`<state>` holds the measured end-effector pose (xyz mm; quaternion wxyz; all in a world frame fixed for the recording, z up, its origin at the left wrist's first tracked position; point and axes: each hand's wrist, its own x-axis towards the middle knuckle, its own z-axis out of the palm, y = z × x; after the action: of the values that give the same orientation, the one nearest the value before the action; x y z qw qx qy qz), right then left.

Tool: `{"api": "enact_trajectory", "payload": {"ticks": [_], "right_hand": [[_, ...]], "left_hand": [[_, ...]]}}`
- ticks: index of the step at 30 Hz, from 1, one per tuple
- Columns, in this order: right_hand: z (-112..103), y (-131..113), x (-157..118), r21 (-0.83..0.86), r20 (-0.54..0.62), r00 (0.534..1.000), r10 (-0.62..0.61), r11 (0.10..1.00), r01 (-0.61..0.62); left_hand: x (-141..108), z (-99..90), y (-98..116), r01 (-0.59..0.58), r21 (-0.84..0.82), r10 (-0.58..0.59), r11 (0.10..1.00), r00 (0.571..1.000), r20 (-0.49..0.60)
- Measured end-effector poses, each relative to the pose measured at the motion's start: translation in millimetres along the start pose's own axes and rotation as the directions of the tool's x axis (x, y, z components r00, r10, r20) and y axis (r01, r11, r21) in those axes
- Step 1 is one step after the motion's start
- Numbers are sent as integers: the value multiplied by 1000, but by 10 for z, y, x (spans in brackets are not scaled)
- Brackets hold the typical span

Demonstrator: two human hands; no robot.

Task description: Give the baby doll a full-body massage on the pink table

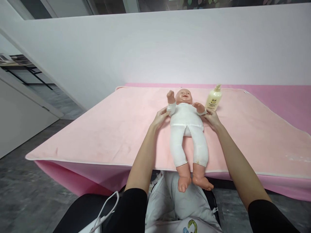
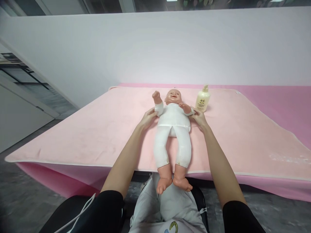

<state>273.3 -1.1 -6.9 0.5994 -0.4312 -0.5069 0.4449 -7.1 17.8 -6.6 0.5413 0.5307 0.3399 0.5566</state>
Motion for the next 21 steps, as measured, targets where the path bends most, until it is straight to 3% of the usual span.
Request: {"api": "enact_trajectory", "payload": {"ticks": [4,8,15,21], "right_hand": [[87,15,11,-105,-117,988,-96,991,84],[70,26,16,-378,-200,968,-152,924,67],[95,-43,-47,-610,-59,973,-225,779,144],[119,-22,-34,-675,-97,981,-166,736,58]], "left_hand": [[37,70,-37,-56,92,68,994,990,-127],[41,114,-78,13,209,31,978,979,-203],[24,156,-11,123,425,18,897,950,-312],[-2,196,42,181,563,35,806,935,-352]]}}
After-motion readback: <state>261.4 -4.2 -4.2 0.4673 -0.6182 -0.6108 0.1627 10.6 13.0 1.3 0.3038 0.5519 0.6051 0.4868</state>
